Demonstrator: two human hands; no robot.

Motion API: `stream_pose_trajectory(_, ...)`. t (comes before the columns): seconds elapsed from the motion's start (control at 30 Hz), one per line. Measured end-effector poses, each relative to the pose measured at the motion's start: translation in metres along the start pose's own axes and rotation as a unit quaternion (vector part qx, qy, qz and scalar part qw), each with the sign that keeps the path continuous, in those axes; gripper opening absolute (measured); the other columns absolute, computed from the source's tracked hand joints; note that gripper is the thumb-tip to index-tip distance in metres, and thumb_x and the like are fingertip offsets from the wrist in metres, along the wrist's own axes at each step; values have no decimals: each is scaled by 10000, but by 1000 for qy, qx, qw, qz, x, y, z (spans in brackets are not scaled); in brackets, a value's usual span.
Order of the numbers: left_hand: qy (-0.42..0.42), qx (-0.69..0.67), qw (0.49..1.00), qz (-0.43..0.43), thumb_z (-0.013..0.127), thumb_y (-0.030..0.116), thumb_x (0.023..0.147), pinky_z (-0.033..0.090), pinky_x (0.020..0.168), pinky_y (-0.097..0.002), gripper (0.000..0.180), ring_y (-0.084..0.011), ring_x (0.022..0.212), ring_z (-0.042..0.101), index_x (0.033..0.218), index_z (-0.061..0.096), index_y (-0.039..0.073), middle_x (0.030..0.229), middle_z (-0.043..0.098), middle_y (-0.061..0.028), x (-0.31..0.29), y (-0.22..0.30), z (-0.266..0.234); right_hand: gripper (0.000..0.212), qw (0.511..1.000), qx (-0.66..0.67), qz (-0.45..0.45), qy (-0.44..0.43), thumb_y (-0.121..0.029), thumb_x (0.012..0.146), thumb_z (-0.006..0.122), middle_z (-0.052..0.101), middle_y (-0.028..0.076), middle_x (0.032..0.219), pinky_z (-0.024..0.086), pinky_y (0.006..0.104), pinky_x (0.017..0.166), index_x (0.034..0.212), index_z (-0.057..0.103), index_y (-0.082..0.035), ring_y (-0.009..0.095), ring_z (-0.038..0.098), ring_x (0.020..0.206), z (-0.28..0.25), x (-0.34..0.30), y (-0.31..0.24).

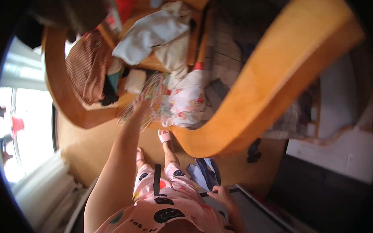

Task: The recorder is sorting and folding various items of clothing in a room with bunk beds.

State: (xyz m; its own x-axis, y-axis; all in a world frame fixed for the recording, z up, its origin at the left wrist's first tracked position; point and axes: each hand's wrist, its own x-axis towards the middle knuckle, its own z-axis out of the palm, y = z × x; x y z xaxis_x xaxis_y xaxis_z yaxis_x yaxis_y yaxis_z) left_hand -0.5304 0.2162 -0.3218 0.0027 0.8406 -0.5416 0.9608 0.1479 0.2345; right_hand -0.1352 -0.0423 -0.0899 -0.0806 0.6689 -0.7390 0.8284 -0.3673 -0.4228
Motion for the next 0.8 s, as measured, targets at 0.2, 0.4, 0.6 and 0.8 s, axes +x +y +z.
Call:
stream_pose_trajectory(0.2,-105,-107,941,303,602,266,743,414,869,-394,303,-281,993,547,979,613,76,1040,589,-147,-83,-2,47,315,994,-57,-81,-40,-329,698,643,601,167,717,447,398,607,760,576,-28,343,593,700,9,0,-60)
stream_pose_trajectory(0.4,-22,-300,782,546,712,158,619,376,909,-400,468,-295,1075,460,1057,567,75,1101,533,-105,-305,102,-66,286,973,21,-227,-38,-284,719,647,569,157,652,417,361,555,712,553,-13,280,556,599,3,-58,-175)
stream_pose_trajectory(0.6,-122,-347,740,563,684,33,625,459,644,-362,211,-286,751,588,817,604,-2,780,600,-146,-355,76,-124,224,932,95,-348,-38,-191,748,650,467,84,538,347,289,473,656,534,-23,123,421,483,-7,-127,-208)
stream_pose_trajectory(0.8,-81,-152,832,527,643,86,700,469,647,-376,241,-319,699,591,927,611,12,742,604,-166,-394,2,-150,225,832,210,-510,-53,-57,676,683,421,24,514,260,277,430,598,473,-31,101,363,448,-39,-183,-224)
